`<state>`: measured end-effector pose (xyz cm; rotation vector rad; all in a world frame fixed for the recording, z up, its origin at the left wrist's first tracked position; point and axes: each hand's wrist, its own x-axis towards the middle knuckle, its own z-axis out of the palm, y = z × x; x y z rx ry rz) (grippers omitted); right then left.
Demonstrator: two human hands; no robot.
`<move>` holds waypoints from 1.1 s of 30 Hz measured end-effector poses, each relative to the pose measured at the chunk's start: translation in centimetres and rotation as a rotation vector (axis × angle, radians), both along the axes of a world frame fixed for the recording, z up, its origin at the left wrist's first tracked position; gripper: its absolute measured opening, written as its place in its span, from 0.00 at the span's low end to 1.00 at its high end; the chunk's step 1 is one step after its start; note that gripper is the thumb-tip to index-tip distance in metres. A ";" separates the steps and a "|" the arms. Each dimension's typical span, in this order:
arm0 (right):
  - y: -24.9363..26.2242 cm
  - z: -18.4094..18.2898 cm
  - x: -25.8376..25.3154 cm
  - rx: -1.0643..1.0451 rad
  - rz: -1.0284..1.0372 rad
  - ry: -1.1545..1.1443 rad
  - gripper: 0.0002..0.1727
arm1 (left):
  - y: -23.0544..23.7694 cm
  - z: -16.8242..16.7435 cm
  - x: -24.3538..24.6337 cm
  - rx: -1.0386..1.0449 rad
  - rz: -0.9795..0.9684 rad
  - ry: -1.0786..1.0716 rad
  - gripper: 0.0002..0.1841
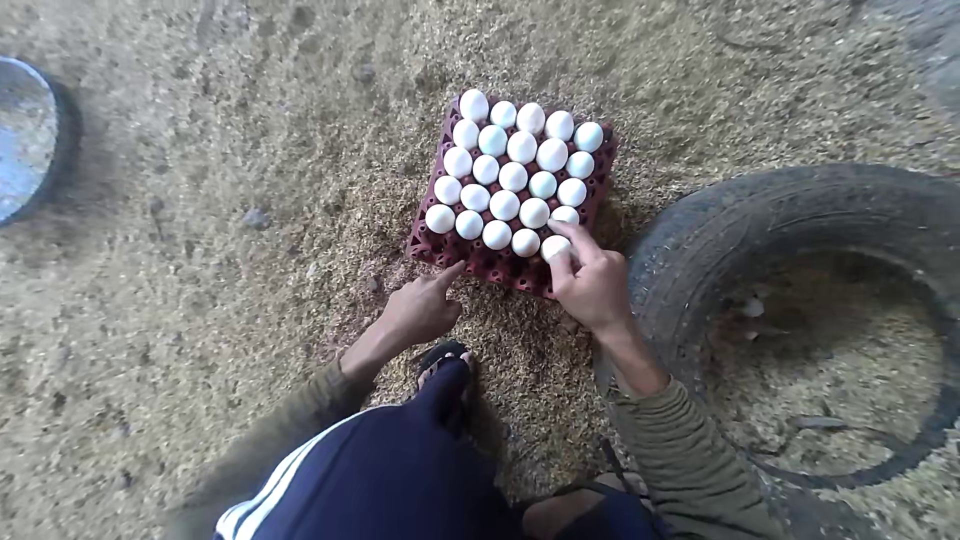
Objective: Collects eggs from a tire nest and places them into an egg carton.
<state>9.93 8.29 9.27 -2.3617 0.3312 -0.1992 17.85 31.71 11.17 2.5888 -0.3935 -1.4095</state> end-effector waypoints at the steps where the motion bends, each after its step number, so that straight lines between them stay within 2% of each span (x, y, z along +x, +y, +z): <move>1: -0.5 0.5 0.0 0.027 -0.030 -0.043 0.23 | -0.2 0.1 -0.1 -0.004 -0.012 0.002 0.36; 4: -2.1 1.6 -0.2 0.070 -0.107 -0.168 0.22 | -1.1 0.8 -0.8 -0.067 -0.071 -0.007 0.38; 7: -3.2 1.8 0.0 0.089 -0.161 -0.267 0.21 | -2.1 0.0 -1.0 -0.008 -0.159 0.056 0.39; 9: -3.8 1.9 -0.2 0.091 -0.183 -0.297 0.20 | -2.6 -0.6 -1.1 0.021 -0.181 0.092 0.39; 13: -5.1 1.8 -0.8 0.092 -0.222 -0.327 0.19 | -3.8 0.8 -1.5 -0.087 -0.159 0.088 0.40; 16: -5.8 1.8 -1.0 0.097 -0.264 -0.328 0.19 | -5.2 0.8 -1.7 -0.095 -0.220 0.124 0.41; 19: -6.2 2.0 -1.2 0.096 -0.284 -0.346 0.19 | -6.2 -0.1 -2.1 -0.033 -0.278 0.129 0.39; 24: -6.8 1.7 -1.7 0.097 -0.280 -0.371 0.18 | -8.1 0.3 -3.2 -0.169 -0.350 0.039 0.39; 27: -7.1 1.6 -1.5 0.085 -0.279 -0.368 0.18 | -8.9 -0.5 -3.0 -0.187 -0.394 0.086 0.34; 30: -7.1 1.8 -1.5 0.091 -0.246 -0.358 0.17 | -7.4 -0.3 -3.1 -0.436 -0.194 0.049 0.22; 33: -7.0 1.7 -1.6 0.119 -0.155 -0.320 0.18 | -4.6 0.1 -2.5 -0.595 0.259 0.085 0.15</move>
